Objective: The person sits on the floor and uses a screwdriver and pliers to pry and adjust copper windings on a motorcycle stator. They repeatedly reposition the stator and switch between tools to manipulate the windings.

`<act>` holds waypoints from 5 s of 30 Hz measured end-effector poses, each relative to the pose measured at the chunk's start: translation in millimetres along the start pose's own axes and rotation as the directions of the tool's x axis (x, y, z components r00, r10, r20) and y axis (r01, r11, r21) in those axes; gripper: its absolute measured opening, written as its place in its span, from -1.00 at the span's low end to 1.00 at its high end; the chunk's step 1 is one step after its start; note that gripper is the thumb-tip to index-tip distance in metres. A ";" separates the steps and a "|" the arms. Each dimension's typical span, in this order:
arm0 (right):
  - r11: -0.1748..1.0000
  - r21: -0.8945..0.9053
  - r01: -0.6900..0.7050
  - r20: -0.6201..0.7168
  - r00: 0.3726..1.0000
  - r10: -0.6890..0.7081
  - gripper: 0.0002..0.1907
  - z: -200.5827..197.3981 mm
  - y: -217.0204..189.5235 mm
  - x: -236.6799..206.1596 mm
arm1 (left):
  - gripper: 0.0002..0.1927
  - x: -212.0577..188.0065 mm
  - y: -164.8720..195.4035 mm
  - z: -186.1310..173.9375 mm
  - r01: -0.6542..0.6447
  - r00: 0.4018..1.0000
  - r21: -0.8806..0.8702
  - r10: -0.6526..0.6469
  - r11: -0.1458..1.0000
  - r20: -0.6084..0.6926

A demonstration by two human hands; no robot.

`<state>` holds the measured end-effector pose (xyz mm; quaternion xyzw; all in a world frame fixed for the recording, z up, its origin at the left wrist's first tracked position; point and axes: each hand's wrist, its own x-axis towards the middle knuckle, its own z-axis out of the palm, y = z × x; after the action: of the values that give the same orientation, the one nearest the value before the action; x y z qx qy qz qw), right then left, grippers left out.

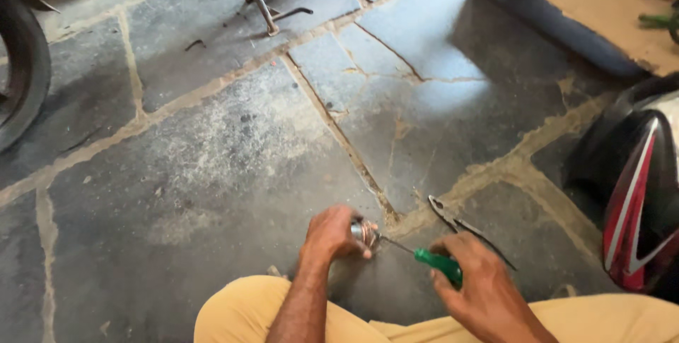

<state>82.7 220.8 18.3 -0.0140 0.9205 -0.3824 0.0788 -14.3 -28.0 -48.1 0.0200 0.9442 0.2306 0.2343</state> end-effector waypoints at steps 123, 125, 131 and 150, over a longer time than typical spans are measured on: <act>0.574 -0.627 0.526 0.505 0.836 -0.215 -0.59 -8.9 -6.4 28.1 | -0.76 45.0 -8.2 12.9 -0.505 0.861 0.383 0.484 0.774 0.157; 0.525 -0.642 0.559 0.485 0.826 -0.287 -0.41 -4.9 -1.4 22.5 | -0.74 45.0 -4.6 7.1 -0.510 0.860 0.364 0.471 0.779 0.196; 0.577 -0.636 0.512 0.403 0.859 -0.317 -0.29 15.8 16.1 -6.3 | -0.67 43.9 -1.6 6.5 -0.517 0.855 0.433 0.462 0.738 0.235; 0.653 -0.579 0.488 0.295 0.872 -0.391 -0.36 32.9 55.7 4.9 | -0.39 31.4 -25.6 18.2 -0.511 0.839 0.406 0.542 0.758 0.046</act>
<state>84.9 236.6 -44.6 -0.2900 0.9547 -0.0529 0.0403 -32.2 -38.5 -87.3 0.3236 0.9349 0.0886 0.1158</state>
